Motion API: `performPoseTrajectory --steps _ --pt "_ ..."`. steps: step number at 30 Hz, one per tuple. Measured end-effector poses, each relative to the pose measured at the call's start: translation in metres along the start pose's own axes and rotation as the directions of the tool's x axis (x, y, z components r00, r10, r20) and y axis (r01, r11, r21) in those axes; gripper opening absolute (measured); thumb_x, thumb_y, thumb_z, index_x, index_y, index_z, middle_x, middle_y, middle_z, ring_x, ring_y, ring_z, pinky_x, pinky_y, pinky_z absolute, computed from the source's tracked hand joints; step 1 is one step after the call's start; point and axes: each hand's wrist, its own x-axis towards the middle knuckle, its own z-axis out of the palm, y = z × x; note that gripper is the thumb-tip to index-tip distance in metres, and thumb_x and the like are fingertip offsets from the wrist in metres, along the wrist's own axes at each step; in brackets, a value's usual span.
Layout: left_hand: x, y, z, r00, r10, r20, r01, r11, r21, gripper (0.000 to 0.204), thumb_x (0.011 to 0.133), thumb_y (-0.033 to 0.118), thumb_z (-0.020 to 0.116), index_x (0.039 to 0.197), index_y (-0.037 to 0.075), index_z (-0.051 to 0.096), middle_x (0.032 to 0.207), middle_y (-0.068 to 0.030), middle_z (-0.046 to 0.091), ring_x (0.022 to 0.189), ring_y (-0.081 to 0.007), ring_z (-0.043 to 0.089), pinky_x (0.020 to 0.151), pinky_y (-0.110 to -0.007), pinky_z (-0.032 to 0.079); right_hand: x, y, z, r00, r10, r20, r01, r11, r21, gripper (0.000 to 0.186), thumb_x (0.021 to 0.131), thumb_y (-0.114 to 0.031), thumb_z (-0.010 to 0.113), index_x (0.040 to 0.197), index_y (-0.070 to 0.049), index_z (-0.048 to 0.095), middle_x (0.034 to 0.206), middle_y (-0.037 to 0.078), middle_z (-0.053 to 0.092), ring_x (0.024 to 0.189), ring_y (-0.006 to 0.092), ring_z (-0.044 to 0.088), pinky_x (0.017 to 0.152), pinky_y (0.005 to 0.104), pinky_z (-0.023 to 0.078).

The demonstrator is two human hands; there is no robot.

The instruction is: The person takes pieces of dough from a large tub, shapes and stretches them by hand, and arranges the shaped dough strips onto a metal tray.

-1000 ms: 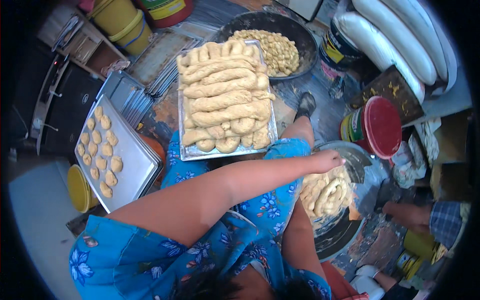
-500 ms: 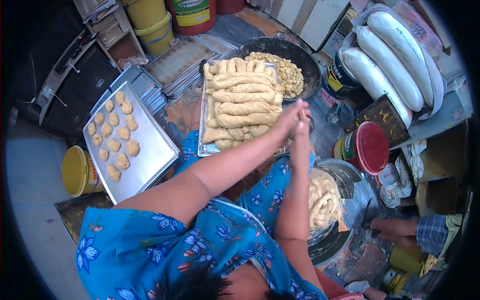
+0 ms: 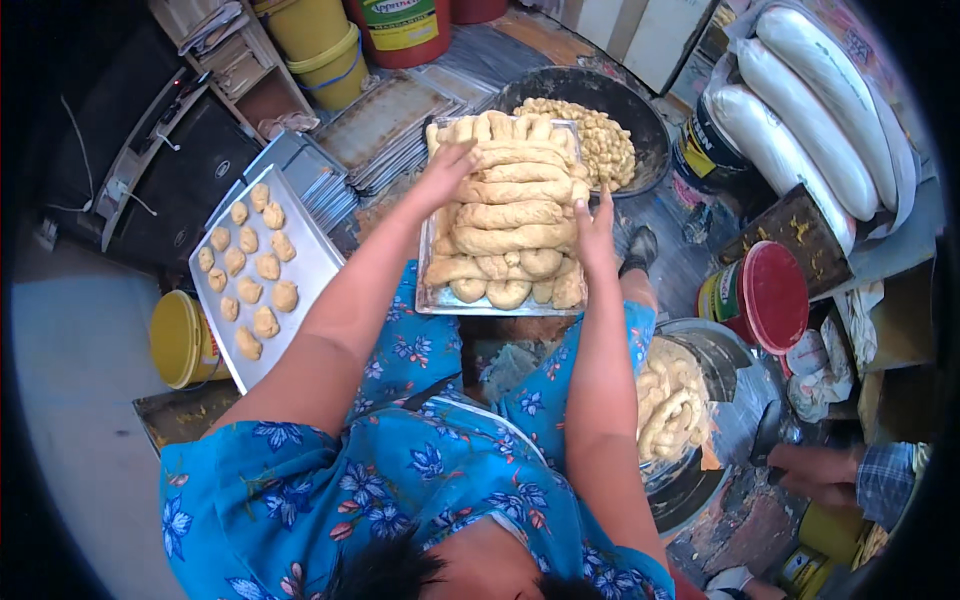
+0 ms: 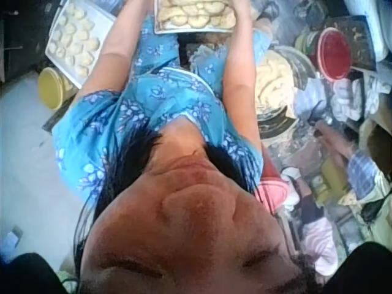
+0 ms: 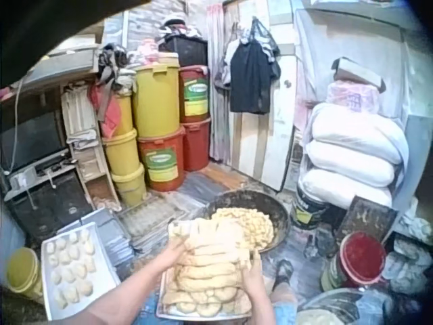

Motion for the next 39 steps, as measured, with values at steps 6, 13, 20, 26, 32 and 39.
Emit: performPoseTrajectory --steps 6,13,20,26,32,39 --pt "0.013 -0.029 0.004 0.977 0.082 0.195 -0.135 0.952 0.274 0.031 0.07 0.003 0.05 0.099 0.008 0.061 0.093 -0.0152 0.061 0.088 -0.0269 0.059 0.079 -0.032 0.045 0.013 0.018 -0.016 0.995 0.066 -0.071 -0.061 0.996 0.072 0.063 0.084 -0.025 0.054 0.132 0.005 0.025 0.133 0.025 0.029 0.125 0.0337 0.028 0.104 0.0365 0.022" --pt "0.011 -0.019 0.023 0.969 0.08 0.234 -0.07 0.996 -0.05 0.041 0.07 0.002 0.046 0.111 0.0 0.051 0.101 -0.012 0.058 0.096 -0.0189 0.053 0.085 -0.027 0.039 0.016 0.014 -0.008 0.997 -0.041 -0.071 0.04 0.999 -0.019 0.067 0.078 -0.028 0.06 0.127 0.007 0.032 0.125 0.028 0.038 0.119 0.0364 0.036 0.1 0.0377 0.028" --pt "0.001 -0.012 0.043 0.964 0.249 -0.097 -0.113 0.708 0.697 0.031 0.07 0.008 0.052 0.098 0.005 0.064 0.1 -0.0136 0.059 0.095 -0.0295 0.054 0.084 -0.034 0.042 0.013 0.013 -0.006 1.0 -0.029 -0.012 0.027 0.995 -0.099 0.065 0.077 -0.031 0.061 0.128 0.0 0.034 0.126 0.025 0.039 0.117 0.0362 0.038 0.098 0.0381 0.031" --pt "0.002 -0.01 0.044 0.989 0.14 -0.055 -0.088 0.835 0.543 0.031 0.073 0.015 0.056 0.102 0.008 0.061 0.103 -0.0147 0.059 0.097 -0.0309 0.054 0.087 -0.041 0.039 0.009 0.006 -0.018 1.0 0.015 -0.024 -0.017 0.995 -0.097 0.064 0.077 -0.03 0.061 0.127 -0.001 0.035 0.127 0.024 0.039 0.118 0.0354 0.038 0.098 0.0379 0.032" --pt "-0.026 0.094 0.103 0.898 0.4 0.185 -0.441 0.809 0.39 0.041 0.077 0.03 0.06 0.112 0.008 0.056 0.128 -0.0242 0.038 0.118 -0.0375 0.037 0.098 -0.042 0.03 0.018 0.001 -0.042 0.989 -0.028 -0.142 0.021 0.998 -0.056 0.061 0.077 -0.03 0.061 0.125 0.0 0.039 0.123 0.024 0.043 0.117 0.0343 0.04 0.097 0.0377 0.032" --pt "-0.08 0.199 0.235 0.633 0.637 0.439 -0.737 0.67 0.091 0.045 0.077 0.033 0.06 0.116 0.012 0.051 0.133 -0.0212 0.032 0.123 -0.035 0.033 0.097 -0.05 0.027 -0.041 0.064 -0.197 0.72 0.158 -0.676 -0.006 0.975 0.222 0.059 0.076 -0.021 0.063 0.125 0.002 0.039 0.125 0.02 0.042 0.113 0.028 0.043 0.093 0.0349 0.036"
